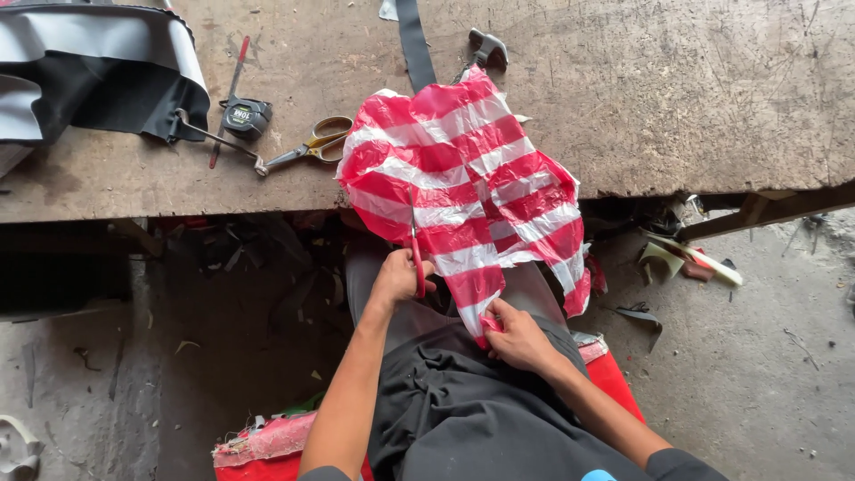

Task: The person is sitting at a workbench and using scissors to cut a red and white striped plastic bag into multiple thin strips.

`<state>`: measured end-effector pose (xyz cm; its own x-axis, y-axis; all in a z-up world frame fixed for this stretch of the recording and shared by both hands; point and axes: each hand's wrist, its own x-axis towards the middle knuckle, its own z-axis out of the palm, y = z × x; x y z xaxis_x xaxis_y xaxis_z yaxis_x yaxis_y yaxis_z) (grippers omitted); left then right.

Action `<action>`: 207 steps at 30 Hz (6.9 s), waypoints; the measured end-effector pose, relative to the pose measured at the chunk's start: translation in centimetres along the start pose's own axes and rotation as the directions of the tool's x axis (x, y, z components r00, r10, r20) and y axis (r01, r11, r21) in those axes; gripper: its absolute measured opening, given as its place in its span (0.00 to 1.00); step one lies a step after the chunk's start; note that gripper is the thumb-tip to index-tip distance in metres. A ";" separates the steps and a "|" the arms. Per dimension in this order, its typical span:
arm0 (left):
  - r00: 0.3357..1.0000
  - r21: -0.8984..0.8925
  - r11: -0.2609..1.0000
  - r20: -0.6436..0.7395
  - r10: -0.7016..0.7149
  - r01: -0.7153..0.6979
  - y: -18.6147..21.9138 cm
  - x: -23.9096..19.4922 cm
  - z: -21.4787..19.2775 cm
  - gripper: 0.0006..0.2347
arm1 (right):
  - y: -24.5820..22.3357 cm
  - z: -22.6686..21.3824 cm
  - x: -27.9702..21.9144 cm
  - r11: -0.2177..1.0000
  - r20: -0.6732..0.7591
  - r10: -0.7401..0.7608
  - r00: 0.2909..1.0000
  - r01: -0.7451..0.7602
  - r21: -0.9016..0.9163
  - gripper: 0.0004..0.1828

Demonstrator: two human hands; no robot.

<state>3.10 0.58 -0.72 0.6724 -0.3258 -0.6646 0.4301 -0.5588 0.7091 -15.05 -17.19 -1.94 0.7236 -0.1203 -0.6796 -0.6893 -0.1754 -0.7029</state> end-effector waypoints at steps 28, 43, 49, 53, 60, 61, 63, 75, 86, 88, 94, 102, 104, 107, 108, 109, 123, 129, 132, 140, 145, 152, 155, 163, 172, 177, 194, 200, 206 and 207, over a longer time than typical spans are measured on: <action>0.997 -0.188 0.980 0.016 0.075 -0.071 -4.3 -5.4 -1.6 0.18 | -6.3 -9.3 -0.4 0.947 -0.070 -0.175 0.982 0.149 -0.284 0.38; 0.679 0.149 0.964 -0.687 0.260 -0.218 -12.5 8.5 0.1 0.18 | -13.9 -3.8 10.2 0.832 -0.358 -0.350 0.866 0.463 0.306 0.48; 0.912 -0.422 0.889 -0.410 -0.010 -0.180 -10.8 -5.7 5.5 0.12 | -9.3 -4.7 6.5 0.885 -0.172 -0.299 0.939 0.340 0.318 0.52; 0.949 -0.237 0.955 -0.298 0.103 -0.179 -9.0 -9.5 6.3 0.10 | -12.3 -4.5 5.9 0.976 -0.158 -0.116 0.981 0.143 0.166 0.55; 0.975 -0.272 0.940 -0.141 0.174 -0.208 -12.2 -4.6 4.9 0.24 | -11.1 -3.5 10.3 0.717 -0.009 -0.635 0.773 0.593 0.366 0.63; 0.980 -0.285 0.940 -0.115 0.163 -0.189 -12.2 -4.3 4.7 0.25 | -11.8 -3.7 9.3 0.717 0.060 -0.678 0.733 0.641 0.274 0.65; 0.985 -0.304 0.938 -0.089 0.147 -0.167 -11.6 -4.5 4.4 0.26 | -12.4 -3.9 7.1 0.708 0.141 -0.706 0.694 0.683 0.179 0.66; 0.981 -0.299 0.941 -0.153 0.117 -0.159 -9.1 -6.8 4.6 0.28 | -6.6 -3.3 4.9 0.767 0.037 -0.626 0.779 0.605 0.214 0.36; 0.970 -0.273 0.952 -0.231 0.071 -0.135 -9.9 -6.7 6.0 0.13 | -6.2 -3.1 4.7 0.700 0.021 -0.706 0.708 0.694 0.169 0.47; 0.969 -0.267 0.952 -0.230 0.084 -0.146 -10.0 -6.4 5.8 0.14 | -6.5 -3.1 4.0 0.696 0.024 -0.715 0.699 0.707 0.127 0.47; 0.960 -0.162 0.971 -0.246 0.130 -0.173 -9.7 -5.9 4.2 0.14 | -5.9 -3.0 3.1 0.660 0.076 -0.749 0.658 0.751 0.010 0.49; 0.939 -0.182 0.955 -0.299 0.172 -0.233 -9.3 -6.2 4.0 0.09 | -5.5 -2.7 2.8 0.641 0.096 -0.763 0.639 0.767 -0.010 0.49; 0.937 -0.054 0.974 -0.289 0.195 -0.219 -9.9 -5.5 3.6 0.22 | -5.8 -2.7 2.3 0.640 0.144 -0.760 0.633 0.768 0.000 0.48; 0.912 -0.161 0.937 -0.327 0.247 -0.311 -8.9 -6.6 3.3 0.12 | -5.7 -2.9 2.3 0.625 0.154 -0.770 0.619 0.781 -0.014 0.48; 0.912 -0.160 0.937 -0.328 0.247 -0.311 -8.5 -7.0 3.3 0.12 | -5.6 -2.9 2.4 0.624 0.154 -0.771 0.618 0.781 -0.013 0.48; 0.904 -0.157 0.933 -0.344 0.255 -0.323 -8.1 -7.3 3.2 0.10 | -5.5 -2.9 2.5 0.618 0.157 -0.775 0.613 0.786 -0.020 0.48; 0.894 -0.010 0.957 -0.361 0.266 -0.289 -7.9 -6.1 -0.1 0.15 | -4.4 -2.3 2.2 0.539 0.200 -0.816 0.543 0.839 -0.077 0.48; 0.890 -0.065 0.944 -0.360 0.279 -0.322 -5.8 -6.7 -1.1 0.14 | -4.7 -2.4 1.8 0.569 0.236 -0.795 0.559 0.822 -0.030 0.47; 0.901 -0.061 0.950 -0.341 0.268 -0.306 -4.9 -7.3 -2.0 0.16 | -4.9 -2.3 1.2 0.569 0.249 -0.783 0.570 0.818 -0.082 0.47; 0.898 -0.172 0.930 -0.366 0.246 -0.325 -3.8 -7.7 -2.4 0.10 | -4.1 -1.4 1.8 0.624 0.198 -0.728 0.656 0.754 -0.203 0.49; 0.909 -0.320 0.874 -0.324 0.261 -0.365 -8.3 -4.0 -2.8 0.11 | -5.0 -2.2 1.3 0.657 -0.028 -0.740 0.672 0.713 -0.245 0.40; 0.992 -0.677 0.727 -0.025 0.127 -0.110 -6.2 -9.3 -2.5 0.22 | -9.5 -7.8 3.3 0.604 -0.380 -0.797 0.468 0.620 -0.501 0.56; 0.992 -0.686 0.718 -0.047 0.113 -0.115 -5.2 -11.3 -1.4 0.26 | -14.6 -7.7 5.2 0.760 -0.308 -0.640 0.704 0.521 -0.388 0.64; 0.968 -0.647 0.721 -0.197 0.157 -0.249 -8.3 -11.7 3.7 0.29 | -14.2 -7.2 13.6 0.908 -0.185 -0.397 0.899 0.355 -0.224 0.33; 0.964 -0.502 0.851 0.110 0.240 -0.155 -11.0 -5.2 10.7 0.28 | -15.0 -7.1 4.4 0.771 0.063 -0.620 0.782 0.622 -0.140 0.43; 0.969 -0.494 0.857 0.100 0.225 -0.148 -11.9 -0.8 12.5 0.27 | -10.1 -6.6 4.6 0.829 0.031 -0.558 0.829 0.559 -0.015 0.29; 0.970 -0.371 0.897 -0.045 0.240 -0.239 -8.6 -1.4 5.5 0.19 | -8.3 -6.0 2.2 0.768 0.101 -0.637 0.764 0.640 0.004 0.41; 0.983 -0.208 0.962 0.012 0.184 -0.178 -7.5 -2.2 4.2 0.24 | -7.7 -6.5 2.0 0.747 0.096 -0.657 0.748 0.663 -0.052 0.44; 0.974 -0.337 0.914 -0.042 0.224 -0.225 -6.5 -2.1 4.7 0.19 | -7.3 -6.3 1.3 0.741 0.100 -0.661 0.744 0.668 -0.066 0.44; 0.974 -0.334 0.915 -0.041 0.225 -0.225 -6.2 -2.7 4.7 0.19 | -7.1 -6.6 1.4 0.741 0.097 -0.662 0.744 0.668 -0.064 0.44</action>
<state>-4.18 1.38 -4.46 0.7759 -0.4119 -0.4779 0.4433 -0.1831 0.8775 -8.86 -22.52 3.48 0.9908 0.1212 -0.0607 -0.0255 -0.2731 -0.9616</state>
